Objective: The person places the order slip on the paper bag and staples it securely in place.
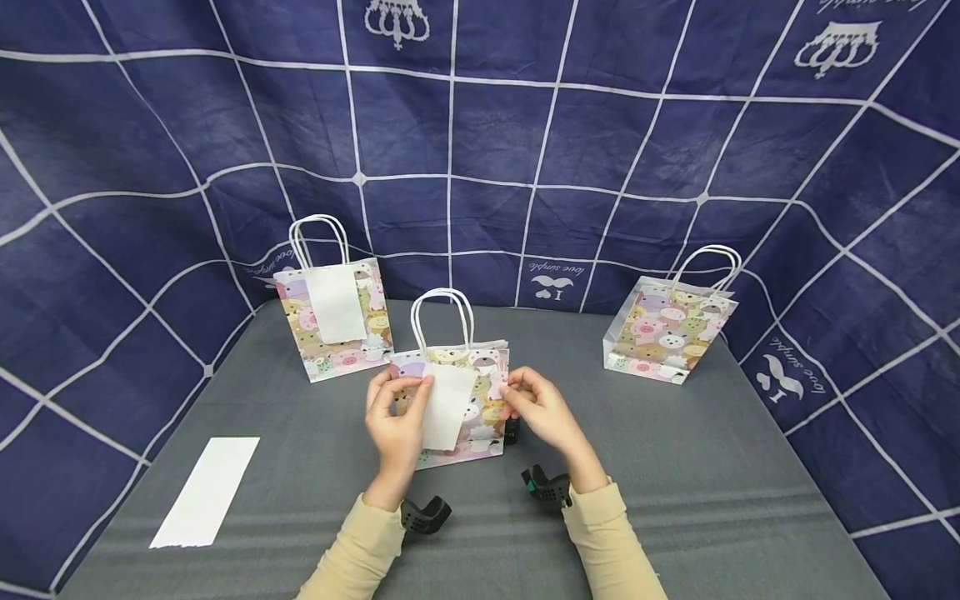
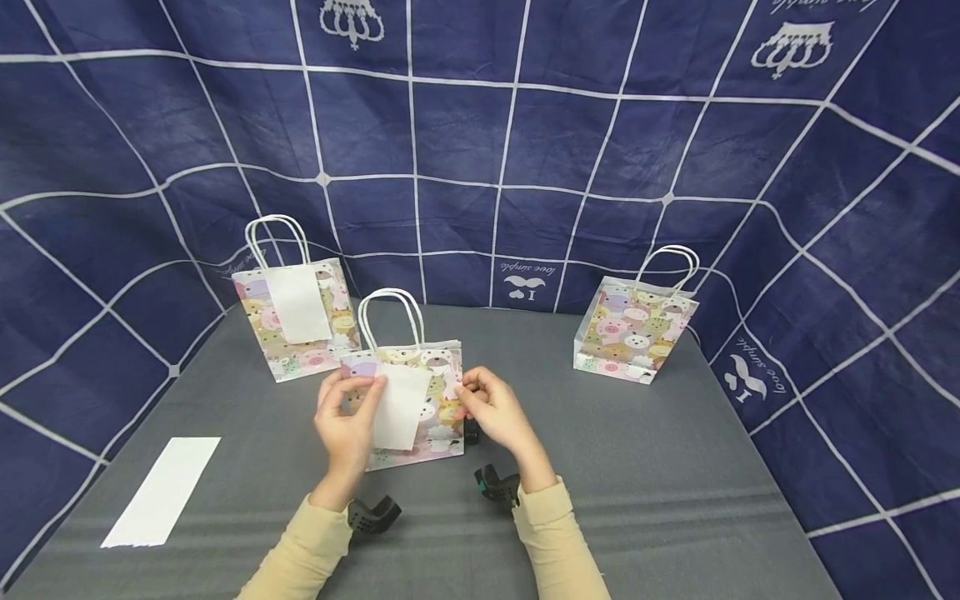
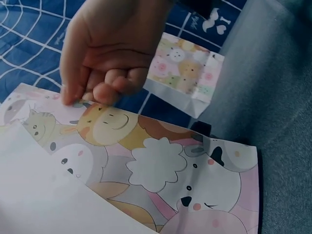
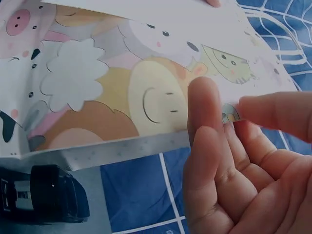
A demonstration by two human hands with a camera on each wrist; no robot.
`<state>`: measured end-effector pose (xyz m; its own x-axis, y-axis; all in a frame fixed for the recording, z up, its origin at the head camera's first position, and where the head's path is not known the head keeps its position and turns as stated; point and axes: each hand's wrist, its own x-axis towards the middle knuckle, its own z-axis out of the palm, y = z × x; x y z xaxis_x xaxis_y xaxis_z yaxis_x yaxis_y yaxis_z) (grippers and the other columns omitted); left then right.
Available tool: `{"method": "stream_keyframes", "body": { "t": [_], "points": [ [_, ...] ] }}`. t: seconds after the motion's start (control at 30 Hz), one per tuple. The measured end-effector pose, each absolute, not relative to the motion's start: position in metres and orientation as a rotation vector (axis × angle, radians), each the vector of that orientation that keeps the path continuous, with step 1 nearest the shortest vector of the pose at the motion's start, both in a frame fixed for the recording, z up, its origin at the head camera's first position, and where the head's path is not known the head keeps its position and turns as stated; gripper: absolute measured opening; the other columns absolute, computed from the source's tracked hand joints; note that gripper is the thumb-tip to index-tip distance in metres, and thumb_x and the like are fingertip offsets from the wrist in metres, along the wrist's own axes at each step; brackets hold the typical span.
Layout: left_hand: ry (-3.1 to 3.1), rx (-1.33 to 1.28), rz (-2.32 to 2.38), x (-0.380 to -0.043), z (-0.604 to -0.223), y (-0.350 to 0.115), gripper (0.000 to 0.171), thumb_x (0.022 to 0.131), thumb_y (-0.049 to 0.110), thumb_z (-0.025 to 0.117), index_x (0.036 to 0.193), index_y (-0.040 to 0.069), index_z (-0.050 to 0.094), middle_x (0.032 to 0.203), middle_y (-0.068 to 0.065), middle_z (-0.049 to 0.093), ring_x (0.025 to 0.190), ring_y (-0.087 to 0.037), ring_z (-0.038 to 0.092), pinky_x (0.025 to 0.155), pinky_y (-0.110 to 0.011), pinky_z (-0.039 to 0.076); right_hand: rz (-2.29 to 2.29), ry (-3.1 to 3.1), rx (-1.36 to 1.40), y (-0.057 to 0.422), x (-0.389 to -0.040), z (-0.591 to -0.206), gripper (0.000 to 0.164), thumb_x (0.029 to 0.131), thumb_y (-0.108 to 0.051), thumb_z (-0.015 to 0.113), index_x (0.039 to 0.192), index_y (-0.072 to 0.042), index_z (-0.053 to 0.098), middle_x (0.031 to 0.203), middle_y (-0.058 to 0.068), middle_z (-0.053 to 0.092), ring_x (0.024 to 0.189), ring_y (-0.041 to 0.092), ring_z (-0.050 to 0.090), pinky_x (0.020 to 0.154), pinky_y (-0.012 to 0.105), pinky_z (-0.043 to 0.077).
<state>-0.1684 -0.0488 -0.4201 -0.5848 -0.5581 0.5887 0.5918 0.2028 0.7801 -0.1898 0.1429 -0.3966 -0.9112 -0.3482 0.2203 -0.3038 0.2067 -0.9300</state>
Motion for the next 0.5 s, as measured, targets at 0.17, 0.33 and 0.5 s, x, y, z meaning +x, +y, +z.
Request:
{"method": "stream_keyframes", "body": {
  "t": [0.17, 0.33, 0.5],
  "points": [
    [-1.534, -0.014, -1.582, -0.168, -0.423, -0.046, 0.028, 0.070, -0.014, 0.074, 0.081, -0.016, 0.049, 0.087, -0.020, 0.052, 0.098, -0.017, 0.048, 0.089, -0.027, 0.033, -1.718, 2.571, -0.627, 0.141, -0.187, -0.395, 0.015, 0.089, -0.007, 0.064, 0.094, 0.003, 0.055, 0.071, 0.019, 0.061, 0.056, 0.014, 0.058, 0.050, 0.021, 0.037],
    [-1.468, -0.026, -1.717, -0.177, -0.442, -0.046, 0.045, 0.072, -0.012, 0.074, 0.090, -0.016, 0.033, 0.095, -0.005, 0.041, 0.092, -0.015, 0.047, 0.079, -0.023, 0.037, -1.479, 2.991, -0.562, 0.135, -0.194, -0.417, 0.037, 0.077, -0.039, 0.076, 0.078, -0.011, 0.052, 0.056, -0.003, 0.053, 0.048, 0.005, 0.048, 0.044, 0.023, 0.035],
    [-1.459, -0.097, -1.784, -0.180, -0.449, -0.047, 0.054, 0.072, -0.011, 0.075, 0.099, -0.010, 0.028, 0.085, -0.006, 0.038, 0.068, -0.010, 0.042, 0.050, -0.014, 0.037, -1.309, 3.282, -0.525, 0.131, -0.196, -0.425, 0.046, 0.072, -0.049, 0.077, 0.066, -0.015, 0.047, 0.051, -0.009, 0.044, 0.044, 0.004, 0.040, 0.041, 0.024, 0.031]
  ]
}}
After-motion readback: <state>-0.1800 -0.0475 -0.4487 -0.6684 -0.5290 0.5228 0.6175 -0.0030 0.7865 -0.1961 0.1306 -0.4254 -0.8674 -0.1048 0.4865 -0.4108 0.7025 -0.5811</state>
